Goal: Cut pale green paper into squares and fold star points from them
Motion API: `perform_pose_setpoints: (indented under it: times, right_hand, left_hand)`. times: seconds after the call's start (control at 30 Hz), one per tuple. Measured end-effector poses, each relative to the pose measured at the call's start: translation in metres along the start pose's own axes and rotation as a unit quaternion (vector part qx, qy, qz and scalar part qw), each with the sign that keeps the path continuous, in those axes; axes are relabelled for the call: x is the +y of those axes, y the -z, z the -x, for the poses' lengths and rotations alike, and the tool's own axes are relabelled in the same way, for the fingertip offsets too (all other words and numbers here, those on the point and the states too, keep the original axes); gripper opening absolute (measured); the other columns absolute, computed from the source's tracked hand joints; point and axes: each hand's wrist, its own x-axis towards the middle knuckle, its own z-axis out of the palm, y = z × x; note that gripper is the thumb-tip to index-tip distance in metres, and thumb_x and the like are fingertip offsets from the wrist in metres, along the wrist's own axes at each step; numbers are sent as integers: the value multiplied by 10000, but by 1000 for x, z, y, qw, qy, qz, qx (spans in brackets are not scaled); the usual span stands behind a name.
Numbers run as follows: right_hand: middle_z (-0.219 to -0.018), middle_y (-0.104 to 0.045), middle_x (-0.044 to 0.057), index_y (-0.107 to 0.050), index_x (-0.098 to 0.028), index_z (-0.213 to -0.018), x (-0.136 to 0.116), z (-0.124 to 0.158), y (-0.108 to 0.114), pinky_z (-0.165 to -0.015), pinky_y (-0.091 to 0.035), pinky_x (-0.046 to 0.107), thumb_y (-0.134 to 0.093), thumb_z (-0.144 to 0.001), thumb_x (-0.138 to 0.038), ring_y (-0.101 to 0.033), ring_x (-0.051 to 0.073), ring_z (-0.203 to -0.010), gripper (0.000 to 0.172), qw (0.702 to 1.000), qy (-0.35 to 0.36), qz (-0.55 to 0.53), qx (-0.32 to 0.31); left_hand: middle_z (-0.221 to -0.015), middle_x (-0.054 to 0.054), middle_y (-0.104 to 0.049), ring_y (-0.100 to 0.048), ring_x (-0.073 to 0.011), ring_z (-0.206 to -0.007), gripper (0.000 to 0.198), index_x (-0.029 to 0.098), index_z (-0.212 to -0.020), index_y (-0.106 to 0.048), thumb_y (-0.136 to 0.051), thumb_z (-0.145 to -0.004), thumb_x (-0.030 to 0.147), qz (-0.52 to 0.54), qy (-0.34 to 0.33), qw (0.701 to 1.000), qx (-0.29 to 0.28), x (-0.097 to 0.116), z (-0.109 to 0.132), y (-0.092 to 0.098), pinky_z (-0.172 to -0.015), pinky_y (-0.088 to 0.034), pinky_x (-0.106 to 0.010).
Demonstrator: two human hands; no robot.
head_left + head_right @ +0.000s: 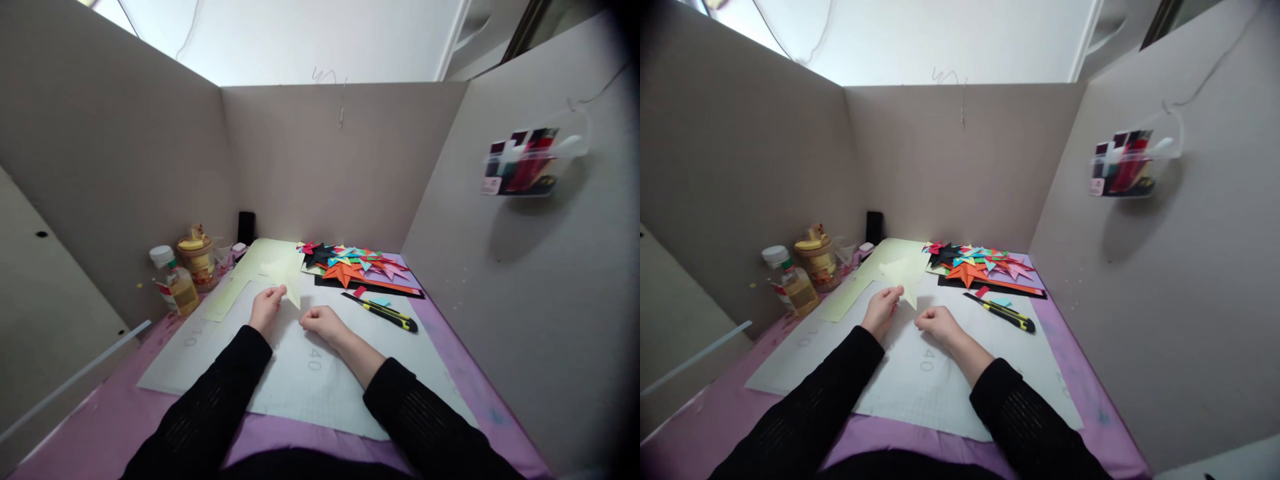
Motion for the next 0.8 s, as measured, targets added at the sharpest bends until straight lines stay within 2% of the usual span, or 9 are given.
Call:
perform_pose_setpoints:
  times: [0.07, 0.2, 0.33, 0.4, 0.53, 0.67, 0.8]
  right_hand:
    - [-412, -469, -66, -575, -152, -570, 0, 0, 0, -393, -207, 188, -654, -588, -238, -321, 46, -375, 118, 1000, 3, -25, 9]
    - [-441, -432, -99, -523, -180, -678, -2, -1, 0, -376, -196, 179, -680, -608, -341, -315, 45, -366, 235, 994, 34, -92, 39]
    - [-399, -395, -94, -470, -175, -579, -2, -1, -1, -369, -177, 186, -690, -601, -392, -286, 39, -355, 310, 997, 20, -72, 29]
    - [-379, -386, -93, -453, -175, -543, -2, 0, 0, -370, -172, 192, -695, -587, -386, -275, 37, -348, 323, 998, 11, -61, 28]
    - [-372, -395, -88, -447, -175, -524, -1, 1, 2, -373, -163, 196, -694, -573, -361, -278, 36, -345, 312, 999, -4, -41, 11]
    - [-363, -399, -81, -452, -175, -509, 1, 0, 3, -375, -166, 200, -696, -569, -334, -300, 43, -348, 297, 1000, -19, -1, -13]
    - [-369, -403, -77, -440, -182, -511, 3, -3, 4, -384, -173, 206, -709, -560, -354, -303, 47, -352, 323, 1000, -17, -8, 4]
  left_hand:
    - [-456, 79, -380, -289, -46, -395, 375, 158, -578, -514, -689, -629, 485, -3, -5, 1000, 5, 1, -2, 2, -409, -210, -202]
    - [-459, 75, -403, -307, -52, -411, 365, 150, -612, -557, -693, -629, 488, -19, -2, 1000, -19, -3, 3, -3, -422, -220, -205]
    - [-472, 70, -431, -313, -50, -413, 369, 144, -617, -579, -708, -611, 489, -24, 8, 998, -64, -8, 11, -12, -424, -222, -209]
    - [-480, 66, -443, -312, -47, -414, 365, 137, -630, -593, -716, -609, 481, -18, 15, 998, -66, -7, 11, -13, -419, -218, -208]
    - [-484, 67, -428, -300, -38, -408, 363, 126, -628, -584, -743, -587, 450, 49, 19, 999, -7, 1, 1, -3, -395, -200, -202]
    - [-512, 77, -413, -313, -25, -413, 353, 128, -627, -547, -794, -529, 360, 169, -1, 984, 62, 10, -16, 15, -372, -182, -174]
    - [-675, 32, -536, -404, -19, -473, 324, 138, -740, -571, -771, -583, 340, 244, -19, 962, 117, 10, -21, 18, -383, -243, -134]
